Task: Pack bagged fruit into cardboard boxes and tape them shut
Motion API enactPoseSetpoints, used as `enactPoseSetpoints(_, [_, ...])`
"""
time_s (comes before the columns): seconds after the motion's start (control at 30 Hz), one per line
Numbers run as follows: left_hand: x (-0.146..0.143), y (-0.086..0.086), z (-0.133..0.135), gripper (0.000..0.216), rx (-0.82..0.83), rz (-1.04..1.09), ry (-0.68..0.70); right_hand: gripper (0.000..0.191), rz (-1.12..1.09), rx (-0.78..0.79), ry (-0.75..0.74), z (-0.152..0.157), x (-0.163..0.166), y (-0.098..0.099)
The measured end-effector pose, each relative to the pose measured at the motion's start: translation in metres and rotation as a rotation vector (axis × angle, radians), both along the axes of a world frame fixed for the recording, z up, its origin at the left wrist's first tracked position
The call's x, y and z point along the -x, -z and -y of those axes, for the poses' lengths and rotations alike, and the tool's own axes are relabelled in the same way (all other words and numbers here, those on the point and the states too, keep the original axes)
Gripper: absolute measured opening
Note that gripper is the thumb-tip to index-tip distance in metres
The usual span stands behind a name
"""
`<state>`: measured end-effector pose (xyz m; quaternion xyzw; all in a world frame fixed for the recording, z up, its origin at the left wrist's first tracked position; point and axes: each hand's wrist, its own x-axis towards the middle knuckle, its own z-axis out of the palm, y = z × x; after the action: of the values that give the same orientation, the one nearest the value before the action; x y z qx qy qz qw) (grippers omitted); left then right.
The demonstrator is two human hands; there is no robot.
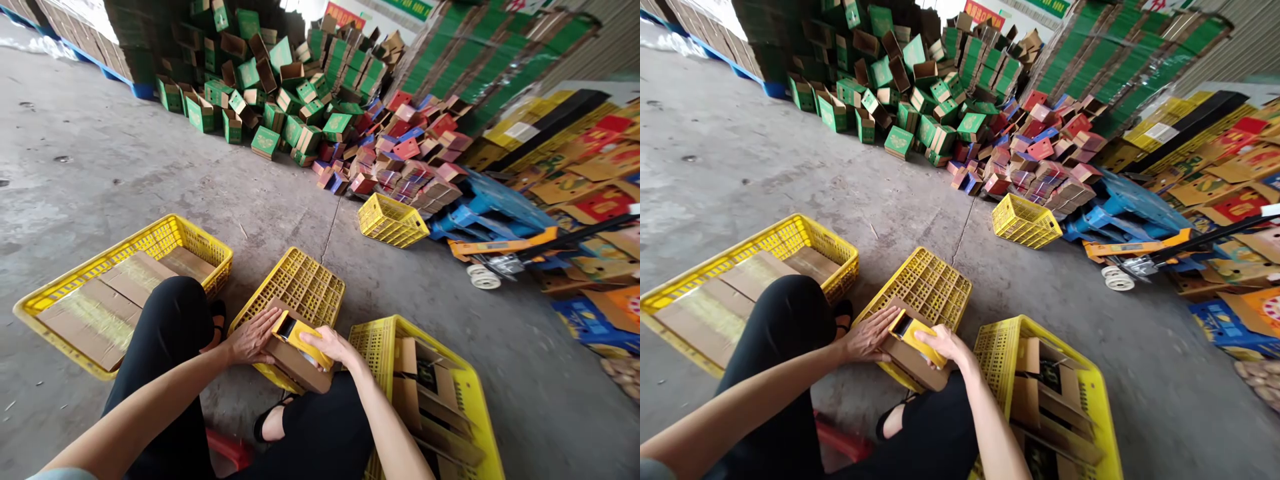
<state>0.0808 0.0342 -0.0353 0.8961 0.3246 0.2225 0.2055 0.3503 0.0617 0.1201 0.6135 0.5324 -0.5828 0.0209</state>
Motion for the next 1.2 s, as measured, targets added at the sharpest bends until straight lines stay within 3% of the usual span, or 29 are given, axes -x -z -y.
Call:
enactPoseSetpoints(0.3, [0.001, -0.003, 0.0, 0.119, -0.017, -0.021, 0.005, 0.047, -0.02, 0.014, -0.033, 0.0, 0.0, -0.009])
enactPoseSetpoints(0.57, [0.003, 0.013, -0.011, 0.121, -0.09, -0.035, 0.026, 0.045, -0.016, -0.01, -0.024, -0.007, 0.0, -0.002])
enactPoseSetpoints(0.77, [0.024, 0.016, -0.042, 0.099, -0.148, -0.059, 0.167, 0.047, -0.148, 0.017, 0.161, 0.01, 0.014, 0.018])
enactPoseSetpoints(0.93, [0.043, 0.002, -0.068, 0.078, -0.132, -0.158, 0.245, 0.043, -0.151, -0.011, 0.223, 0.02, 0.039, 0.016])
enactPoseSetpoints(1.07, [0.038, -0.004, -0.062, 0.087, -0.121, -0.198, 0.222, 0.043, -0.158, -0.012, 0.237, 0.016, 0.036, 0.008])
enactPoseSetpoints(1.2, [0.023, 0.006, -0.046, 0.106, -0.181, -0.138, 0.239, 0.04, -0.141, -0.002, 0.209, 0.022, 0.025, 0.007])
